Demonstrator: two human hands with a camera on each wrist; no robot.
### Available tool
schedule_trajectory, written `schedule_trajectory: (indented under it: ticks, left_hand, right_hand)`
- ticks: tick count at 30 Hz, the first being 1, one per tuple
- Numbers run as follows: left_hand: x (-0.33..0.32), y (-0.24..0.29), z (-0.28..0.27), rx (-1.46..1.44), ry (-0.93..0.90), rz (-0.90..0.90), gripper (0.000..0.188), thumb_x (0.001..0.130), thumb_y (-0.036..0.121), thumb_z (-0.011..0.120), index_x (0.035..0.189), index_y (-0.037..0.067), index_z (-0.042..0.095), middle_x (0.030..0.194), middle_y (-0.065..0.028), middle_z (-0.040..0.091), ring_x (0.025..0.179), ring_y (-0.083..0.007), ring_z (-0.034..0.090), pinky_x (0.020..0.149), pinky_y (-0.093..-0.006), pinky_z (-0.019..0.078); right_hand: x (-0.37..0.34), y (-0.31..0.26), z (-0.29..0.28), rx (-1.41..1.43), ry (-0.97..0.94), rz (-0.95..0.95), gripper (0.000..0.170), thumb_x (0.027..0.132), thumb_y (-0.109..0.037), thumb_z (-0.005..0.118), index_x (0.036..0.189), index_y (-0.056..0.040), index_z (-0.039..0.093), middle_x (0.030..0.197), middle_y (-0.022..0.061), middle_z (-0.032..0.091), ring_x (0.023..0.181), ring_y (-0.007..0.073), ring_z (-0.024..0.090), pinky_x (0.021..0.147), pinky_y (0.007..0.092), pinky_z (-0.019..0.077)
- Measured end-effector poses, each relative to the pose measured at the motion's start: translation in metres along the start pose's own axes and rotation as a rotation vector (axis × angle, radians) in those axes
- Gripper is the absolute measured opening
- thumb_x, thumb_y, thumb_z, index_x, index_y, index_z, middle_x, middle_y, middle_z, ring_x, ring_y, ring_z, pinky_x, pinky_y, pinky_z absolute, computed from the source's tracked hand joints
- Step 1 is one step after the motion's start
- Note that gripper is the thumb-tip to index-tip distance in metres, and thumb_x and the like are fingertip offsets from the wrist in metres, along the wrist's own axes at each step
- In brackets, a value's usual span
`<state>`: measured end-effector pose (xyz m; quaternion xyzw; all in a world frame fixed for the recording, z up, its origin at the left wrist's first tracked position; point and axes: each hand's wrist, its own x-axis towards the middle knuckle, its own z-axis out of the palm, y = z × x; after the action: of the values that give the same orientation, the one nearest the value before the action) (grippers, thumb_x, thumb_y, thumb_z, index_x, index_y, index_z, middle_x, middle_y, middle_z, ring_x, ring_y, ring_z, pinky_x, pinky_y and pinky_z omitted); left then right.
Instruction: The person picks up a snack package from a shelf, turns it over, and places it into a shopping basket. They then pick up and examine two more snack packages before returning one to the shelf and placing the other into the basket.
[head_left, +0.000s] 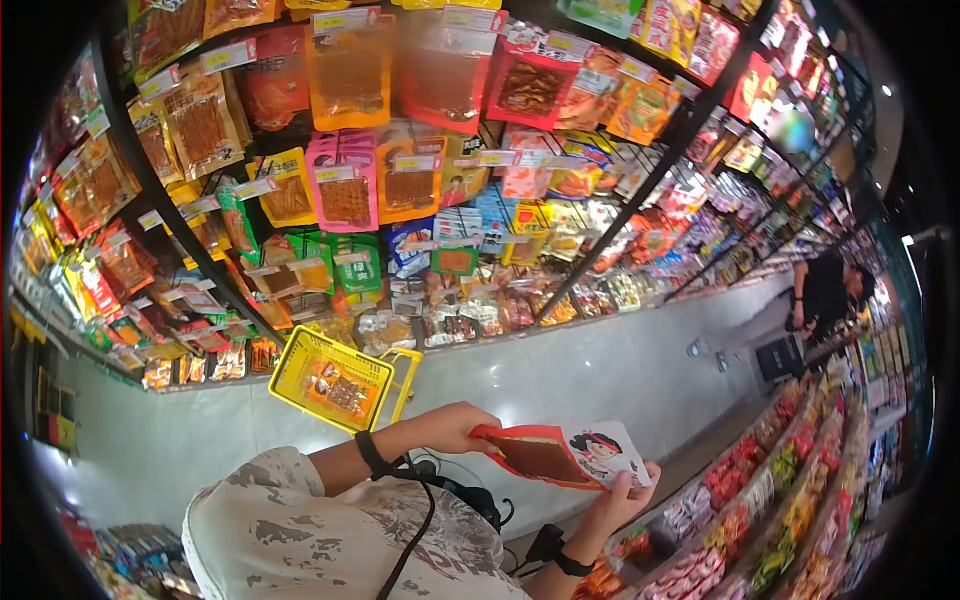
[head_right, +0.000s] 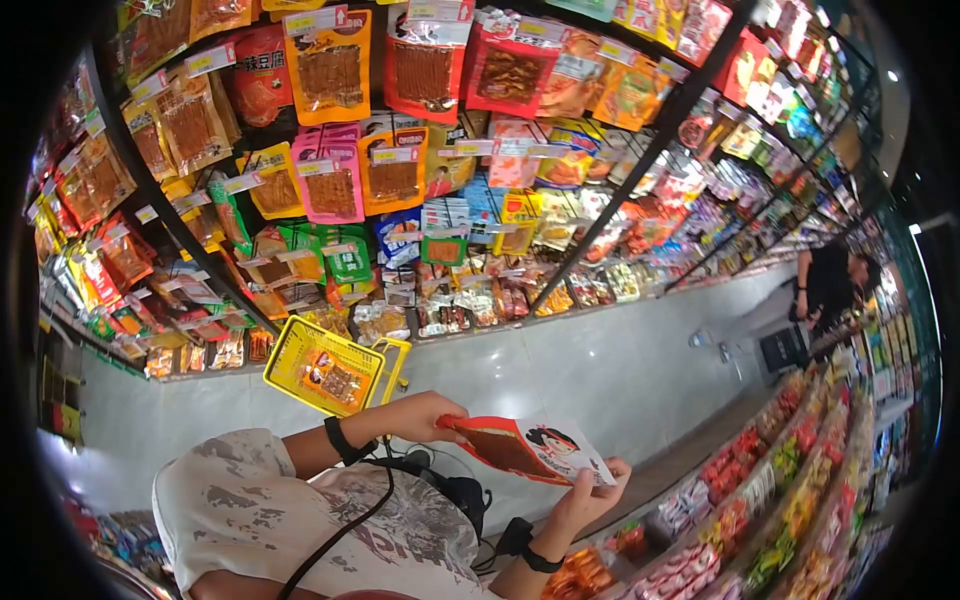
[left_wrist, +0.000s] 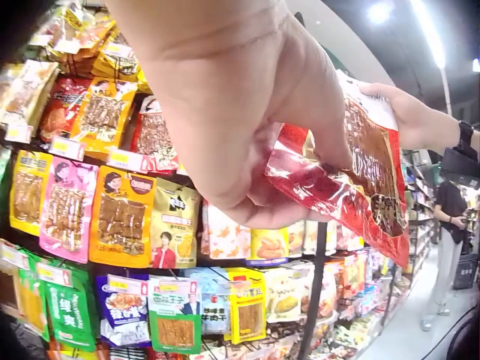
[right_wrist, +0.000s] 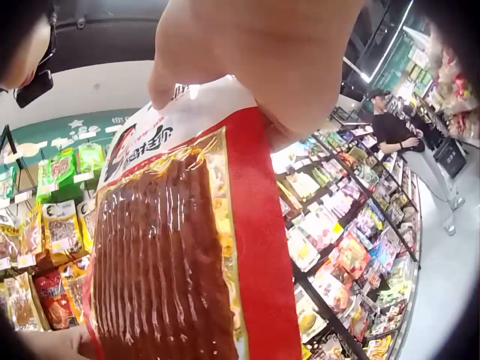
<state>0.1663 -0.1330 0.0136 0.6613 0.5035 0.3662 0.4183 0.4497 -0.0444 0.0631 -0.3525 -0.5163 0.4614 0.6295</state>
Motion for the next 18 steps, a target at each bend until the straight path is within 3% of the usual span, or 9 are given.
schedule_trajectory:
  ticks: [3, 7, 10, 11, 15, 18]
  left_hand:
    - [0.022, -0.004, -0.004, 0.011, 0.050, -0.096, 0.028, 0.091, 0.027, 0.074, 0.109, 0.006, 0.070, 0.087, -0.0154, 0.071, 0.079, -0.0299, 0.068, 0.071, -0.0384, 0.0508]
    - [0.058, -0.013, -0.007, 0.074, 0.184, -0.214, 0.032, 0.090, 0.029, 0.075, 0.111, 0.005, 0.069, 0.089, -0.0175, 0.071, 0.080, -0.0334, 0.068, 0.072, -0.0402, 0.0510]
    - [0.092, -0.009, -0.008, 0.103, 0.304, -0.252, 0.036, 0.089, 0.030, 0.076, 0.113, 0.005, 0.069, 0.091, -0.0187, 0.071, 0.082, -0.0347, 0.068, 0.074, -0.0407, 0.0514]
    - [0.103, -0.004, -0.010, 0.133, 0.331, -0.304, 0.037, 0.089, 0.031, 0.076, 0.115, 0.004, 0.069, 0.093, -0.0189, 0.071, 0.083, -0.0347, 0.068, 0.075, -0.0404, 0.0518]
    - [0.126, 0.004, -0.017, 0.137, 0.587, -0.344, 0.042, 0.089, 0.030, 0.076, 0.120, 0.004, 0.067, 0.097, -0.0180, 0.073, 0.086, -0.0303, 0.070, 0.078, -0.0378, 0.0538]
    - [0.129, 0.021, -0.034, 0.075, 0.721, -0.426, 0.043, 0.090, 0.028, 0.076, 0.124, 0.003, 0.066, 0.099, -0.0157, 0.074, 0.087, -0.0252, 0.071, 0.080, -0.0358, 0.0546]
  right_hand:
    - [0.044, 0.023, 0.009, 0.062, -0.021, 0.032, 0.046, 0.083, -0.011, 0.067, 0.124, -0.0050, 0.047, 0.101, 0.0033, 0.048, 0.089, 0.0135, 0.048, 0.089, 0.0282, 0.0433]
    - [0.114, 0.049, 0.030, 0.004, -0.050, 0.091, 0.050, 0.080, 0.001, 0.063, 0.127, -0.0046, 0.048, 0.104, 0.0061, 0.049, 0.098, 0.0152, 0.047, 0.096, 0.0322, 0.0399]
    - [0.172, 0.066, 0.033, -0.129, -0.256, -0.065, 0.045, 0.084, 0.006, 0.057, 0.127, -0.0041, 0.050, 0.118, 0.0085, 0.049, 0.104, 0.0174, 0.052, 0.094, 0.0322, 0.0451]
    - [0.191, 0.069, 0.037, -0.161, -0.297, -0.163, 0.035, 0.085, 0.005, 0.061, 0.118, -0.0031, 0.055, 0.112, 0.0072, 0.053, 0.099, 0.0164, 0.052, 0.091, 0.0317, 0.0455]
    - [0.255, 0.073, 0.083, -0.034, -0.505, -0.161, 0.017, 0.084, 0.004, 0.070, 0.099, 0.0015, 0.063, 0.091, 0.0062, 0.060, 0.081, 0.0151, 0.060, 0.077, 0.0277, 0.0488]
    - [0.286, 0.080, 0.133, 0.041, -0.668, -0.189, 0.017, 0.083, 0.004, 0.071, 0.100, 0.0039, 0.068, 0.093, 0.0091, 0.066, 0.086, 0.0161, 0.062, 0.080, 0.0280, 0.0497]
